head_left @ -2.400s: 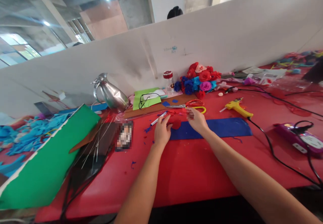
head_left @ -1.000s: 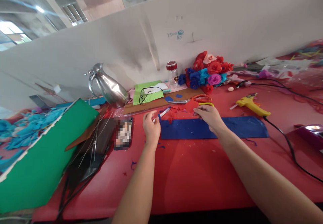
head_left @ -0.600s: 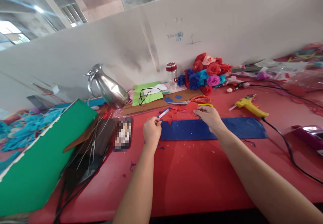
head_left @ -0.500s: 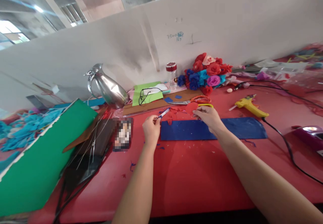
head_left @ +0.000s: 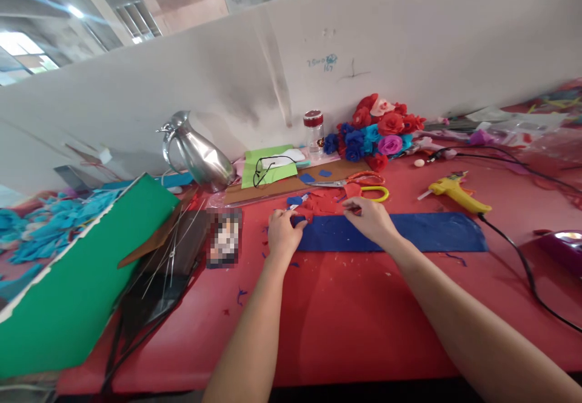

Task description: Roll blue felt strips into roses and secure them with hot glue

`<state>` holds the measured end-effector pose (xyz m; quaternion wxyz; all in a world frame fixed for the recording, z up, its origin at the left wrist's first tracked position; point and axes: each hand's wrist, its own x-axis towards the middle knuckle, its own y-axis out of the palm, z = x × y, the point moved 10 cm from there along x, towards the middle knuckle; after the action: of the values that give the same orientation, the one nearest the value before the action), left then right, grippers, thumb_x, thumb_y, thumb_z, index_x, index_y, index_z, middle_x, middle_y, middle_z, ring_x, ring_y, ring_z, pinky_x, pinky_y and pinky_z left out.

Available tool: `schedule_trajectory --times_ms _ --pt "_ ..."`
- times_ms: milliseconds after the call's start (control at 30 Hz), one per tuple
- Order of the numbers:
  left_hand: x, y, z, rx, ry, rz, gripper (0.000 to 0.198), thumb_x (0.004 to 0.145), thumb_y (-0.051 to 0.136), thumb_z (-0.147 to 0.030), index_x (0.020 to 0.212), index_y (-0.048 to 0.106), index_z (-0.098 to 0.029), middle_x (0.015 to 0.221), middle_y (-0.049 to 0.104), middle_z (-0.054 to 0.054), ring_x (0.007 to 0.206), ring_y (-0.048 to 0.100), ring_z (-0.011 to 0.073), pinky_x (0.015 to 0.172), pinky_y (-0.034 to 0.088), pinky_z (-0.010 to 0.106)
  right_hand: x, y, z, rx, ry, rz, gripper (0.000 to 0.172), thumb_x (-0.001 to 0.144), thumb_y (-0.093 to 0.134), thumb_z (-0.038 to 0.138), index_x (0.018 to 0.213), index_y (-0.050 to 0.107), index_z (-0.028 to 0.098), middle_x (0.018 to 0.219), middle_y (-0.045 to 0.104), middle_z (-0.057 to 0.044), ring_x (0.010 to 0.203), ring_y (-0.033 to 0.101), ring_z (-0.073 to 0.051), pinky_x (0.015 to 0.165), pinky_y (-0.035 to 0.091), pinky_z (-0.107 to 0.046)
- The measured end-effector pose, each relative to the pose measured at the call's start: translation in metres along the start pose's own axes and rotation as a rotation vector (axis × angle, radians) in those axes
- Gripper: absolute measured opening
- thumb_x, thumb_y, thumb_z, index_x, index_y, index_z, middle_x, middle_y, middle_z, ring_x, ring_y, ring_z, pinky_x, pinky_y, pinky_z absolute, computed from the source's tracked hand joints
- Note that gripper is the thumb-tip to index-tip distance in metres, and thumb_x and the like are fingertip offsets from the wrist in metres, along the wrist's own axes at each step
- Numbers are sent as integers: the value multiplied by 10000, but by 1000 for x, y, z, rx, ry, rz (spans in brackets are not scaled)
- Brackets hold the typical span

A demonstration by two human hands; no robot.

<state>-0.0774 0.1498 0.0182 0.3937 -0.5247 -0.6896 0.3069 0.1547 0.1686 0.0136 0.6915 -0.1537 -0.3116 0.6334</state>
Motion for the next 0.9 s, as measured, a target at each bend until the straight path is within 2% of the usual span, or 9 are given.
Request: schedule_trajectory --times_ms 100,200,333,433,500,600,667,767,900 --pt "-1 4 -3 42 15 56 109 686 755 -274 741 697 -200 843 624 70 912 585 240 854 470 366 -4 9 10 -88 -78 55 168 728 609 164 864 700 200 840 745 -47 790 695 -192 744 525 -307" --pt "-1 -1 -5 61 36 68 219 705 732 -393 604 661 -212 760 620 71 862 579 248 819 465 368 -7 17 13 -146 -113 111 182 748 616 172 906 704 194 862 745 -62 799 694 -203 750 520 -315" --pt "0 -14 -10 47 85 -37 166 751 691 -388 740 709 -223 838 648 73 893 580 242 852 449 363 -13 25 31 -217 -276 151 214 753 656 205 959 710 184 919 740 -81 883 668 -236 830 495 -358" --pt "-1 -4 -14 44 130 -1 171 773 678 -280 931 720 -230 937 661 82 948 576 245 899 432 374 -23 37 49 -251 -412 234 261 741 710 263 996 707 208 950 728 -73 916 640 -243 857 469 -380" --pt "-3 5 -20 46 181 31 240 796 645 -215 1030 697 -238 988 656 88 972 572 241 929 417 384 -29 47 56 -262 -445 312 203 735 726 258 934 709 220 879 718 -50 863 629 -225 825 463 -364" --pt "-5 14 -26 80 229 67 200 802 623 -159 980 688 -224 972 642 94 973 567 242 921 417 384 -35 57 59 -242 -408 405 28 762 680 183 758 676 210 716 676 -14 766 609 -190 750 449 -305" --pt "-6 16 -27 100 232 78 112 796 623 -146 878 674 -202 949 642 96 960 565 247 898 427 381 -37 59 58 -238 -364 422 93 776 638 148 705 642 207 684 661 -11 738 606 -178 699 435 -274" --pt "-5 12 -26 89 191 68 103 792 594 -96 809 637 -188 942 658 99 940 579 245 868 442 372 -31 48 52 -263 -278 325 104 798 573 140 738 622 209 746 676 -34 729 615 -181 659 427 -267" --pt "-1 0 -11 -11 39 -28 146 801 552 -82 855 630 -192 904 669 86 885 618 228 815 472 347 -13 -7 31 -222 -103 -125 291 810 474 117 1064 606 165 1010 687 -130 863 637 -237 763 475 -346"
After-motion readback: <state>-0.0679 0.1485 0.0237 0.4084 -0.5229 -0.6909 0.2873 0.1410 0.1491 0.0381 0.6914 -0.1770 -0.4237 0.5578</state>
